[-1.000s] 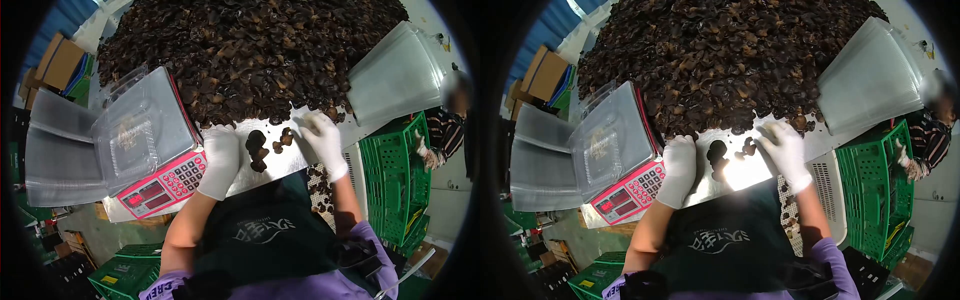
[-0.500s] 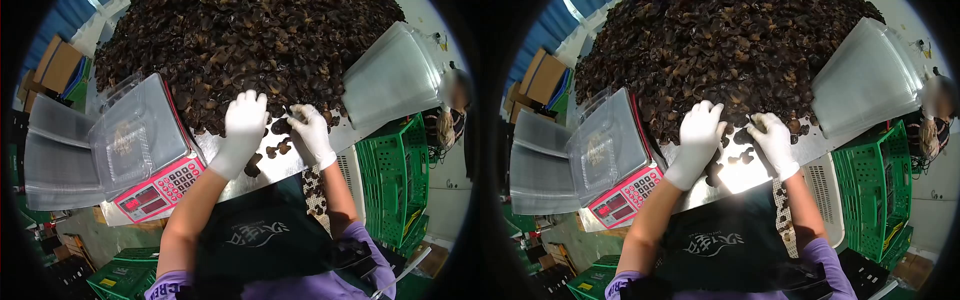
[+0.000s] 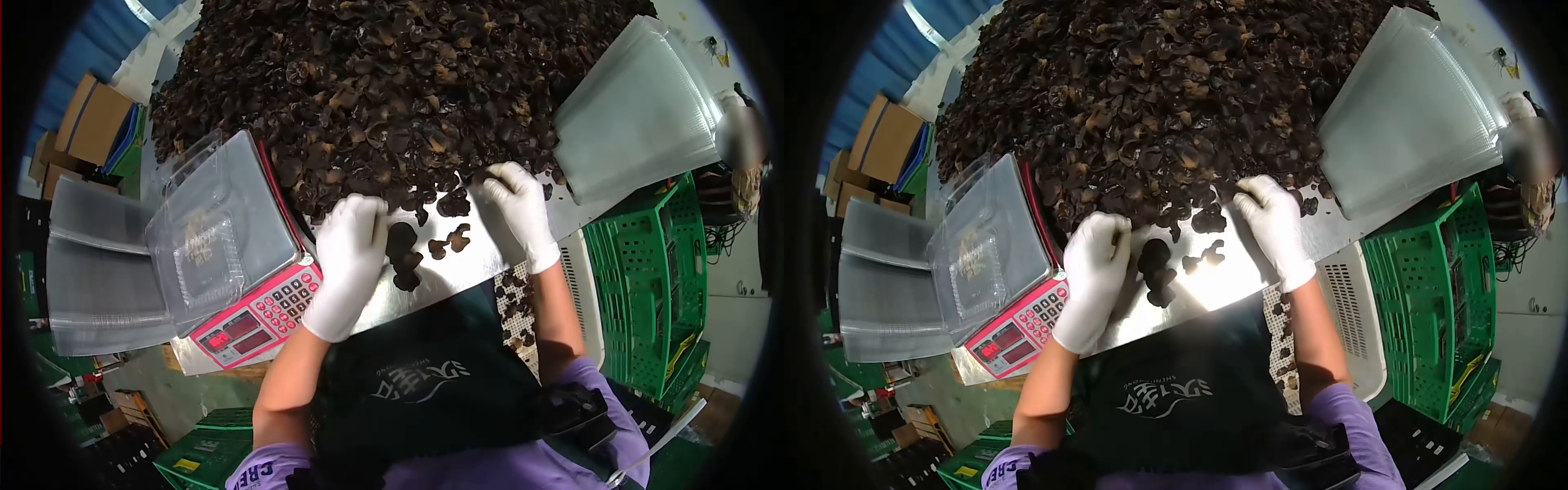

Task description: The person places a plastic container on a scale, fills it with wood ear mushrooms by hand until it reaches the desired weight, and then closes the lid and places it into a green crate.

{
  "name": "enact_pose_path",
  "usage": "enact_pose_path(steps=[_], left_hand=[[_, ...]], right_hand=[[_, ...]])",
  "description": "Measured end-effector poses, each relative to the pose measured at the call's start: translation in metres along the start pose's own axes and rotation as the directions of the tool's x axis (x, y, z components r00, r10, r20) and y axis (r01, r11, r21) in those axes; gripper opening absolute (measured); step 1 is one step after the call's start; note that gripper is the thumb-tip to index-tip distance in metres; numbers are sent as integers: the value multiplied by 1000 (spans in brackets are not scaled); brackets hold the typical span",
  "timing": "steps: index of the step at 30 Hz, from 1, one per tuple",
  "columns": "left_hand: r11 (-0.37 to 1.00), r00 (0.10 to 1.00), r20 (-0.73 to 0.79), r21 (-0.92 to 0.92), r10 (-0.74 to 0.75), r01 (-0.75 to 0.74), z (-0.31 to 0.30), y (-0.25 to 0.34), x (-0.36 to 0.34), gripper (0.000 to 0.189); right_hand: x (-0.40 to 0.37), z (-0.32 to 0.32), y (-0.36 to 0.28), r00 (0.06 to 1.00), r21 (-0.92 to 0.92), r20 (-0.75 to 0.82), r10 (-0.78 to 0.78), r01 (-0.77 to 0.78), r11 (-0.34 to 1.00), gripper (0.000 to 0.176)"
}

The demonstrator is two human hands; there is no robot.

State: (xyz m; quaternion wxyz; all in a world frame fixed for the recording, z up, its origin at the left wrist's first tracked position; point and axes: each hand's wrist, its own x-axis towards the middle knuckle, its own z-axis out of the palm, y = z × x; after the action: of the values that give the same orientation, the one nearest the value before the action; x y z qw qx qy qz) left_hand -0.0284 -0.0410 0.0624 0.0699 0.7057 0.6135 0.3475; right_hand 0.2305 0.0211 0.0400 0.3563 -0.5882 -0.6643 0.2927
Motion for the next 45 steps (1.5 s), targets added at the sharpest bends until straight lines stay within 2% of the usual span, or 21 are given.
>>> enact_pose_path(steps=[2,3,6,11,14,15,16,17,19,20,22,24,26,28,30,31,32,34,37,44,45], left_hand=[[999,993,119,31,5,-9,3,-7,-25,12],[997,966,247,53,-71,60,0,-3,-33,15],[990,940,312,27,-138,137,7,-6,-46,18],[992,952,291,114,-91,59,5,-8,-44,21],[993,978,204,117,-37,13,4,-5,-39,24],[993,986,169,118,-9,-11,5,-3,-35,25],[992,991,133,119,22,-38,6,-3,-32,27],[987,987,158,150,25,-50,5,-5,-31,28],[980,980,184,170,70,-102,23,-6,-11,25],[969,971,211,190,116,-157,35,-4,2,23],[899,958,226,358,178,-251,55,2,17,18],[841,945,276,458,175,-290,74,2,28,13],[748,905,395,552,156,-369,81,1,32,15],[805,926,291,472,241,-358,75,-6,26,12],[925,956,1,251,293,-284,56,-5,20,8],[975,980,-52,125,192,-184,45,-1,17,6],[990,994,-3,93,106,-105,35,0,14,8],[1000,999,49,11,-23,23,26,-7,4,11],[979,983,72,-100,-169,175,17,-14,-12,15],[995,941,337,-95,30,2,25,4,-16,29],[999,937,348,-28,30,-22,27,4,-9,33]], right_hand=[[-7,-4,-9,970,-194,241,38,10,981,24],[-13,0,-16,974,-141,228,-5,38,989,25],[-7,19,-34,977,-277,78,-200,214,937,22],[-8,67,-37,902,-488,290,-319,426,762,17],[-15,49,-40,891,-323,77,-448,447,834,11],[-22,23,-55,804,-362,100,-586,578,731,10],[-28,6,-40,907,-377,98,-409,415,828,12],[-29,2,-46,899,-407,117,-422,431,805,12],[-63,-74,-35,949,-550,307,-76,242,800,19],[-67,-90,-40,921,-670,368,131,165,724,22],[-71,-93,-26,963,-822,227,147,108,559,25],[-65,-73,-28,996,-552,91,-11,60,832,22],[-47,-44,-35,992,-475,32,-123,123,871,18],[-19,-11,-26,970,-338,-16,-241,222,914,18],[5,16,-24,977,-294,3,-212,204,934,32],[18,28,-22,981,-354,41,-189,191,916,35],[27,39,-24,989,-455,96,-109,141,879,34],[39,51,-13,970,-497,114,-214,243,833,28],[37,39,-10,986,-211,-26,-166,157,965,20],[-12,-15,2,993,84,43,110,-113,990,28],[-17,-21,6,991,-1,65,116,-116,993,32]])
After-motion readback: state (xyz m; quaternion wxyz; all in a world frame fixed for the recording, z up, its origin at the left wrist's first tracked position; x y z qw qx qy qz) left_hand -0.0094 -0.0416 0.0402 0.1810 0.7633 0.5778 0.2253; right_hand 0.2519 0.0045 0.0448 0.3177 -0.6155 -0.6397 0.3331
